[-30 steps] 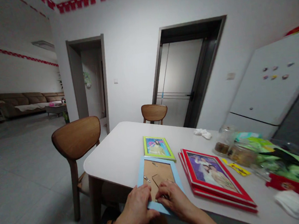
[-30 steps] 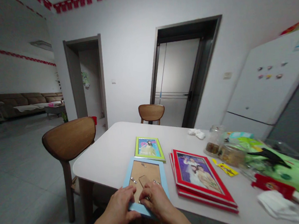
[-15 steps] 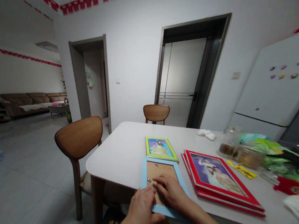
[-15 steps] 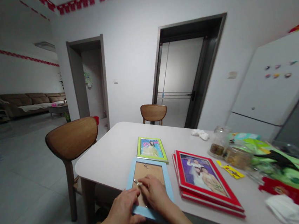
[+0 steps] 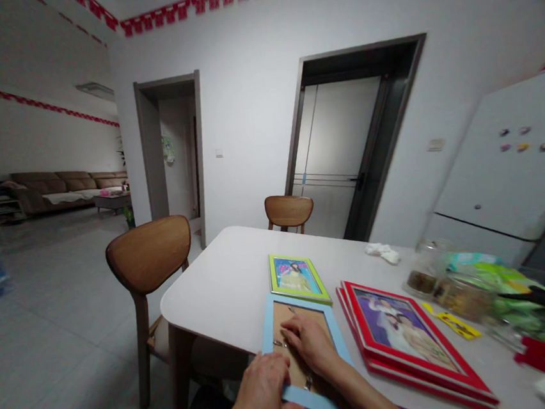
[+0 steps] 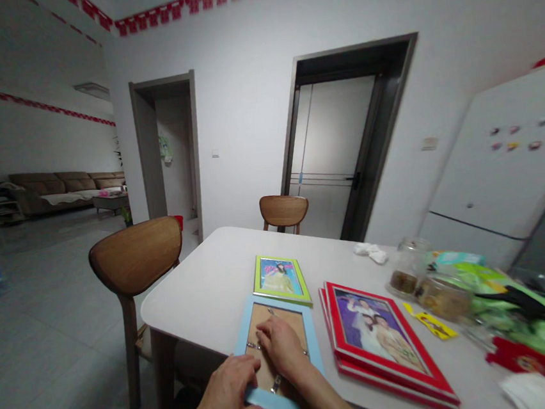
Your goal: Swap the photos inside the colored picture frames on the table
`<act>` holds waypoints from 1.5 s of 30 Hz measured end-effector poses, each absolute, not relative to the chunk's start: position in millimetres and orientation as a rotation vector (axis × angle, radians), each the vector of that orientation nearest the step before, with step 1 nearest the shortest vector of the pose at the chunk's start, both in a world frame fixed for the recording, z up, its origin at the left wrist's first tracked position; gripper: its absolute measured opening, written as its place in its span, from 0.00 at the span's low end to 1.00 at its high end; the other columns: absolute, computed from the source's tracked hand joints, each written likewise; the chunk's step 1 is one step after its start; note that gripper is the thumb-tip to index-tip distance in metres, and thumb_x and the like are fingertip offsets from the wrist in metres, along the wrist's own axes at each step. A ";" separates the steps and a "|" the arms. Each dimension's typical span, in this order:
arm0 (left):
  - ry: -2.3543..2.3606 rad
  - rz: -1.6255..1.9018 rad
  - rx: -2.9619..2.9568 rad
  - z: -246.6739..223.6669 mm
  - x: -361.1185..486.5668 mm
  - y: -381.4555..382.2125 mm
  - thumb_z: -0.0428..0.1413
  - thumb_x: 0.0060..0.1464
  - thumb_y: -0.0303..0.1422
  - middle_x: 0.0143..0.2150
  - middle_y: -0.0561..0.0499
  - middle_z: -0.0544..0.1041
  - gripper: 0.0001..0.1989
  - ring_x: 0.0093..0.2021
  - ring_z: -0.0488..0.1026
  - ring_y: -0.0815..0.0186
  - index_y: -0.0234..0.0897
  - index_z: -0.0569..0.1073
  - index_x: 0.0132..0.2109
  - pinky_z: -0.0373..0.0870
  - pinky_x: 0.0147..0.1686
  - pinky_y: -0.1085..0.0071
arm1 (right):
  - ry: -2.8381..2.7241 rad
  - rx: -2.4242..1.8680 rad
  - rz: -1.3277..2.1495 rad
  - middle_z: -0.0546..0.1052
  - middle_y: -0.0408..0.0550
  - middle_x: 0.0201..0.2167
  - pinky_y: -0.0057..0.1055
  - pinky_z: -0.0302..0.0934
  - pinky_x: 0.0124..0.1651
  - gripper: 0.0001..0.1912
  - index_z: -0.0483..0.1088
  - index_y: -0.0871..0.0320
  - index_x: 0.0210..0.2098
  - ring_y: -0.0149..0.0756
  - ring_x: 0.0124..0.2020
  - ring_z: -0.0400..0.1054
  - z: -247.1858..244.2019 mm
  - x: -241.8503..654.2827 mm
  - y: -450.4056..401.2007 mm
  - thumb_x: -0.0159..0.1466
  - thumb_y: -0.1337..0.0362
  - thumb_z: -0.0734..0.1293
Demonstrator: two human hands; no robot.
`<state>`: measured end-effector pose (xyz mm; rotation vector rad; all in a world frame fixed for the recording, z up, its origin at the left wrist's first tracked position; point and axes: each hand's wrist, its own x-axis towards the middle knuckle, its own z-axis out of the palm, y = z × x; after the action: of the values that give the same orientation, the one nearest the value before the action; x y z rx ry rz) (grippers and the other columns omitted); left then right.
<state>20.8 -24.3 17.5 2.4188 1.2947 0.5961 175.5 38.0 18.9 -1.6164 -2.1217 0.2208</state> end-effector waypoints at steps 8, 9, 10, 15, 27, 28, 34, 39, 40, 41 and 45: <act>1.286 0.556 2.369 31.4 22.1 -31.2 0.63 0.35 0.34 0.39 0.50 0.70 0.21 0.39 0.65 0.62 0.36 0.66 0.38 0.60 0.44 0.69 | -1.821 -2.005 0.168 0.75 0.48 0.27 0.28 0.53 0.29 0.13 0.70 0.56 0.26 0.36 0.31 0.67 10.0 195.0 83.8 0.55 0.58 0.58; 1.286 0.546 2.360 33.5 22.8 -32.4 0.62 0.36 0.34 0.41 0.49 0.70 0.22 0.41 0.65 0.62 0.35 0.66 0.40 0.59 0.46 0.69 | -1.790 -2.049 0.169 0.75 0.49 0.27 0.28 0.52 0.28 0.13 0.70 0.56 0.26 0.37 0.31 0.67 9.5 194.8 87.6 0.55 0.57 0.58; 1.286 0.537 2.353 34.8 23.6 -33.3 0.62 0.36 0.33 0.42 0.48 0.70 0.24 0.42 0.65 0.61 0.34 0.66 0.42 0.58 0.48 0.68 | -1.763 -2.085 0.174 0.74 0.49 0.27 0.29 0.52 0.28 0.12 0.69 0.56 0.26 0.38 0.31 0.67 9.5 194.4 91.2 0.54 0.56 0.59; 1.267 0.466 2.374 31.6 25.1 -32.8 0.61 0.38 0.31 0.49 0.43 0.67 0.28 0.48 0.62 0.58 0.31 0.63 0.48 0.53 0.53 0.64 | -1.694 -2.173 0.236 0.75 0.50 0.28 0.28 0.52 0.27 0.10 0.69 0.56 0.25 0.38 0.31 0.68 14.4 193.2 100.6 0.51 0.56 0.62; 1.222 0.431 2.561 15.0 24.7 -26.0 0.61 0.39 0.37 0.48 0.44 0.69 0.26 0.48 0.65 0.58 0.34 0.65 0.46 0.58 0.51 0.64 | -1.570 -2.112 0.266 0.75 0.53 0.28 0.31 0.53 0.28 0.07 0.68 0.58 0.23 0.41 0.32 0.68 15.6 190.2 96.7 0.48 0.60 0.63; 1.224 0.461 2.622 7.7 26.1 -25.6 0.59 0.43 0.36 0.49 0.45 0.69 0.22 0.48 0.65 0.59 0.35 0.65 0.46 0.57 0.51 0.64 | -1.551 -2.093 0.276 0.74 0.53 0.27 0.31 0.53 0.28 0.07 0.67 0.58 0.23 0.42 0.32 0.68 15.1 190.6 97.2 0.47 0.60 0.63; 1.266 0.668 2.914 -40.2 53.3 -16.8 0.46 0.55 0.27 0.50 0.48 0.69 0.09 0.50 0.64 0.61 0.40 0.69 0.41 0.59 0.50 0.62 | -1.458 -1.855 0.482 0.70 0.45 0.16 0.27 0.54 0.25 0.14 0.65 0.59 0.18 0.33 0.21 0.65 17.1 204.6 93.0 0.51 0.54 0.60; 1.123 0.678 2.637 -8.7 46.1 -21.5 0.52 0.43 0.26 0.51 0.44 0.68 0.17 0.52 0.62 0.57 0.35 0.67 0.44 0.53 0.53 0.59 | -1.258 -1.626 0.648 0.72 0.44 0.22 0.25 0.56 0.23 0.15 0.67 0.59 0.27 0.30 0.22 0.65 31.9 249.5 64.6 0.51 0.53 0.59; 1.117 0.746 2.546 5.2 41.8 -24.2 0.53 0.39 0.25 0.51 0.42 0.67 0.22 0.52 0.62 0.56 0.34 0.66 0.46 0.51 0.53 0.59 | -1.202 -1.592 0.664 0.73 0.45 0.25 0.25 0.57 0.24 0.17 0.67 0.59 0.29 0.30 0.24 0.66 34.2 257.9 55.2 0.51 0.52 0.59; 1.125 0.836 2.441 19.8 38.9 -26.7 0.52 0.36 0.23 0.51 0.42 0.67 0.24 0.51 0.62 0.56 0.34 0.66 0.46 0.52 0.53 0.59 | -1.151 -1.568 0.668 0.73 0.46 0.27 0.25 0.58 0.25 0.18 0.67 0.59 0.32 0.30 0.25 0.66 35.4 263.4 44.7 0.51 0.51 0.59; 1.062 1.272 1.854 67.6 52.0 -34.4 0.49 0.42 0.24 0.46 0.45 0.69 0.12 0.46 0.66 0.59 0.36 0.67 0.38 0.62 0.45 0.65 | -0.859 -1.392 1.017 0.73 0.49 0.30 0.29 0.61 0.28 0.23 0.65 0.59 0.38 0.32 0.26 0.68 28.6 240.2 -2.0 0.49 0.49 0.62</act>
<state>52.0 -34.4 67.6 1.8545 1.0621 1.2722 240.2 -2.0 28.6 -1.3917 -0.8588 1.0166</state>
